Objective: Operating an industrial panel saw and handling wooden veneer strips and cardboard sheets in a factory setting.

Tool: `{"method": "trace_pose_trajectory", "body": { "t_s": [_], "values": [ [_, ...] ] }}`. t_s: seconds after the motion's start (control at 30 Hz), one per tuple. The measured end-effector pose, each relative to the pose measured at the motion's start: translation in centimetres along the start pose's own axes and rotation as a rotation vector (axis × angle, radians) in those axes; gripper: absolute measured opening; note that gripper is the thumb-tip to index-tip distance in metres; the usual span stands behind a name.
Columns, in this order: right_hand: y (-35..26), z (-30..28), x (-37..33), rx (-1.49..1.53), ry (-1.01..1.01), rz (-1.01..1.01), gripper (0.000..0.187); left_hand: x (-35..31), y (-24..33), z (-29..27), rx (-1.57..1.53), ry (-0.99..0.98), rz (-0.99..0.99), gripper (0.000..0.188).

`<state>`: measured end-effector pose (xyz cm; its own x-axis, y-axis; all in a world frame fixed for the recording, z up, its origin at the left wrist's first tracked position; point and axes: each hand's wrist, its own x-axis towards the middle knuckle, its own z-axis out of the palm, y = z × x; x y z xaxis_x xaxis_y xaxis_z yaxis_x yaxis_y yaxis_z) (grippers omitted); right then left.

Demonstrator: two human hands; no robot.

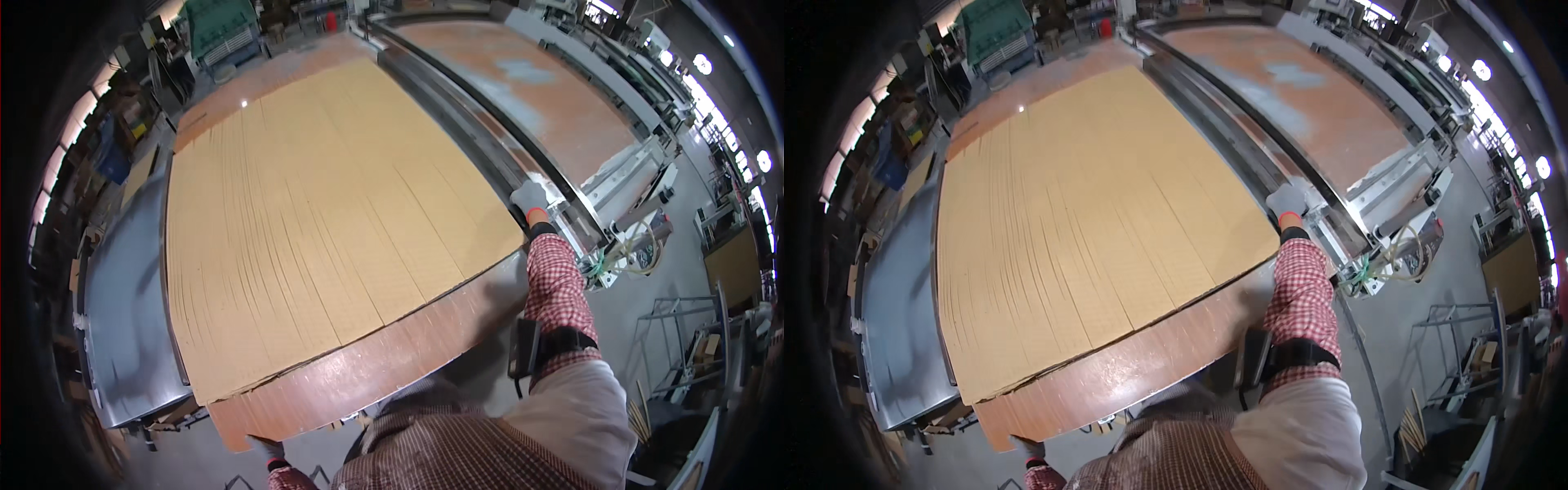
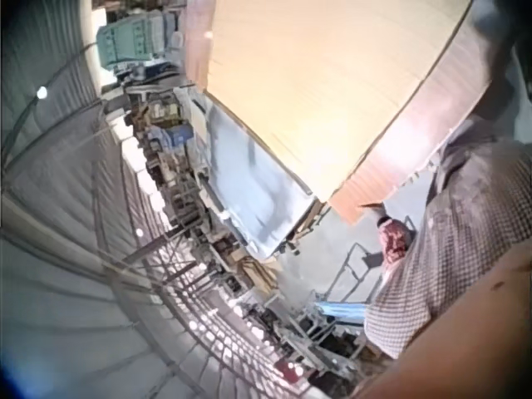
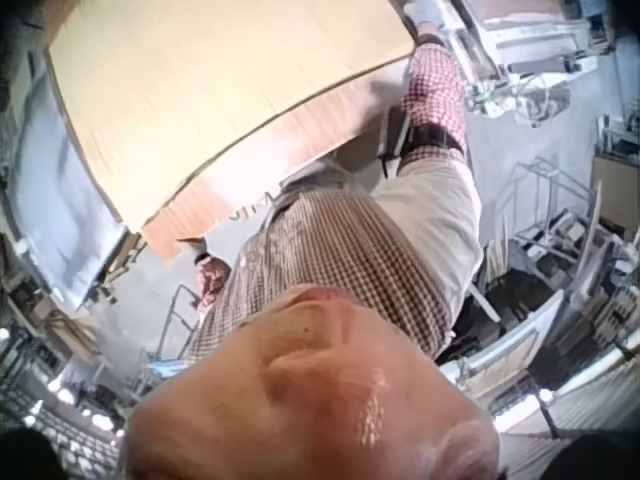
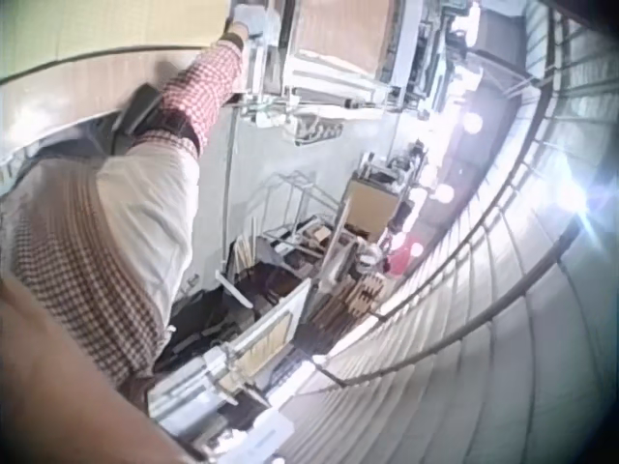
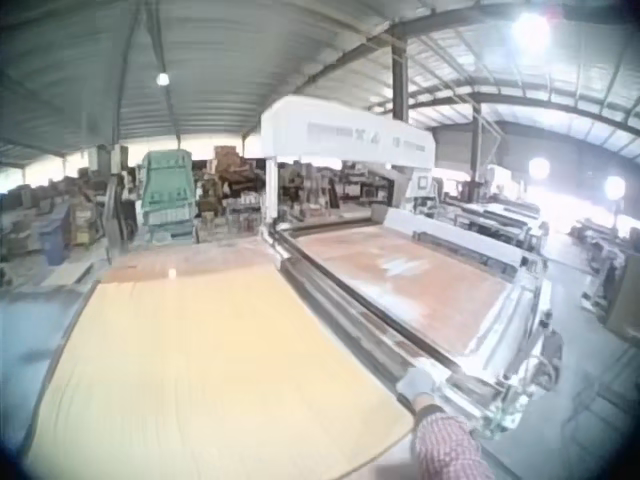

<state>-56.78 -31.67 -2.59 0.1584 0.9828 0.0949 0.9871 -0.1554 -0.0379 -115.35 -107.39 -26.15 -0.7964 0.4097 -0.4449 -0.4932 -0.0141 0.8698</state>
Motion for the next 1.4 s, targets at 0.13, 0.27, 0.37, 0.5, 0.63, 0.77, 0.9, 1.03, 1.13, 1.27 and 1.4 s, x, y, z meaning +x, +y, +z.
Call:
{"method": "trace_pose_trajectory", "body": {
  "t_s": [0.13,0.27,0.37,0.5,0.63,0.77,0.9,1.03,1.13,1.27,1.4],
  "values": [
    [-6.3,0.8,0.8,0.047,-0.030,-0.070,0.032,-1.7,-0.7,-5.1,-0.271,0.033,-0.210,0.076],
    [-3.3,0.7,1.8,-0.093,-0.047,-0.170,0.024,-1.3,-1.1,1.8,-0.363,0.251,-0.294,0.082],
    [-2.6,-0.6,0.4,-0.074,-0.115,-0.224,0.035,-1.8,0.3,3.0,-0.371,0.358,-0.256,0.082],
    [3.2,-1.3,-1.1,-0.106,-0.627,-0.570,0.068,-3.2,0.8,2.2,-0.421,0.505,-0.179,0.082],
    [-1.8,0.6,3.1,0.514,-0.689,-0.169,0.050,-5.9,2.0,1.3,-0.457,0.635,-0.115,0.082],
    [-16.6,6.2,13.3,1.053,-0.539,-0.018,0.040,-6.5,2.4,-2.4,-0.054,0.793,-0.025,0.085],
    [-23.8,8.5,18.6,0.934,-0.508,-0.171,0.048,-6.1,5.1,1.0,-0.322,0.566,0.044,0.082],
    [-28.1,6.9,16.7,0.921,-0.529,-0.143,0.054,-6.9,6.7,4.2,-0.394,0.553,-0.005,0.088],
    [-31.5,7.2,17.1,0.818,-0.610,-0.171,0.050,-6.1,6.6,5.3,-0.411,0.543,0.060,0.087],
    [-38.7,8.1,12.7,0.983,-0.429,-0.655,0.047,-6.9,4.2,1.2,-0.449,0.707,0.098,0.076],
    [-47.1,6.1,6.6,0.686,-0.657,-0.565,0.031,-5.6,5.5,4.0,-0.463,0.761,0.100,0.070]
  ]
}}
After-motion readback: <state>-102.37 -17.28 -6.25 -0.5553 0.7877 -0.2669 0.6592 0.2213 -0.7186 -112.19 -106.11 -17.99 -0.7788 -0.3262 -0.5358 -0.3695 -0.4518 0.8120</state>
